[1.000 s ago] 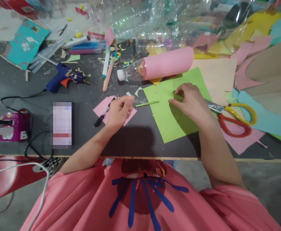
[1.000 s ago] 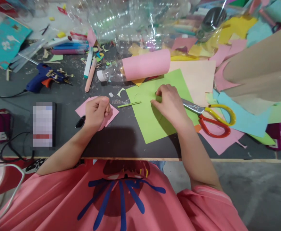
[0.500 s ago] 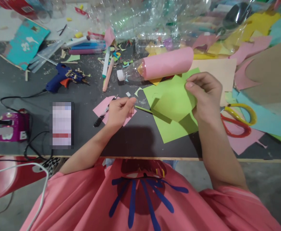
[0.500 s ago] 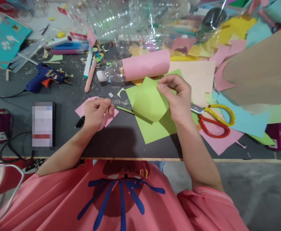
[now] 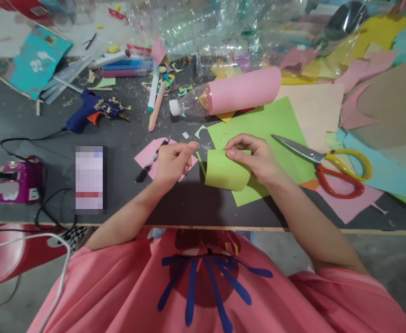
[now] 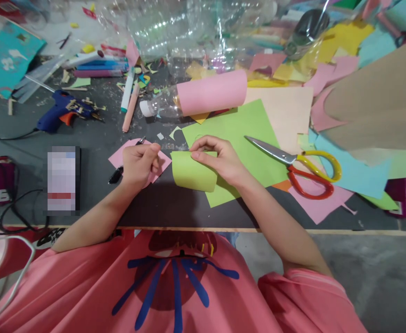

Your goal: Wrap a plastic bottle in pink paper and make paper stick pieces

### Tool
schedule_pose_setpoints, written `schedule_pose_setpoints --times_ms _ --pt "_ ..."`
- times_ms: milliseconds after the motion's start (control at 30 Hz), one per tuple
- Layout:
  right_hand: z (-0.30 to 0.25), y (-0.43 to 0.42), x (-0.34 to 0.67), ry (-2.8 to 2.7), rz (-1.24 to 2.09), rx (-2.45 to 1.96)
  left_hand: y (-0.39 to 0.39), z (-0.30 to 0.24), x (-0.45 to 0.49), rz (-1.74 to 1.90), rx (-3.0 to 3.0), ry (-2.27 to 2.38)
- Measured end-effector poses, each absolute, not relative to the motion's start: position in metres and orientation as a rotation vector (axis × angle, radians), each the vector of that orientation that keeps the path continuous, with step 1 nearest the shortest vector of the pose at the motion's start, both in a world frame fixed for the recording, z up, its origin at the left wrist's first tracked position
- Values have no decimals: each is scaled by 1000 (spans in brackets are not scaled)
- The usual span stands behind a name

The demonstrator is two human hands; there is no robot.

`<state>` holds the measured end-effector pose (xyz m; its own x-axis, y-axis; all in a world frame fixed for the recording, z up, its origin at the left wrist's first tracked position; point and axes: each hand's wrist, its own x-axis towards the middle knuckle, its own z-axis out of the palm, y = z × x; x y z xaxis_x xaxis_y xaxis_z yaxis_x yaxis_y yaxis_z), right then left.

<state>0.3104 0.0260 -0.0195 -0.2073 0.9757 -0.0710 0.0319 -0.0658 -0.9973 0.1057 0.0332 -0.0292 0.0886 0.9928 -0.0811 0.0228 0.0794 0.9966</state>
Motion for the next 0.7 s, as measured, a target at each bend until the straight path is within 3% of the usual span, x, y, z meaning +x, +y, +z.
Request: schedule_pose_setpoints --times_ms 267,700 --pt "-18 20 298 -1452 1241 -1161 31 -22 108 823 1374 1064" --pt "-22 20 304 -1344 1350 -1189 34 -28 105 1037 1394 1056"
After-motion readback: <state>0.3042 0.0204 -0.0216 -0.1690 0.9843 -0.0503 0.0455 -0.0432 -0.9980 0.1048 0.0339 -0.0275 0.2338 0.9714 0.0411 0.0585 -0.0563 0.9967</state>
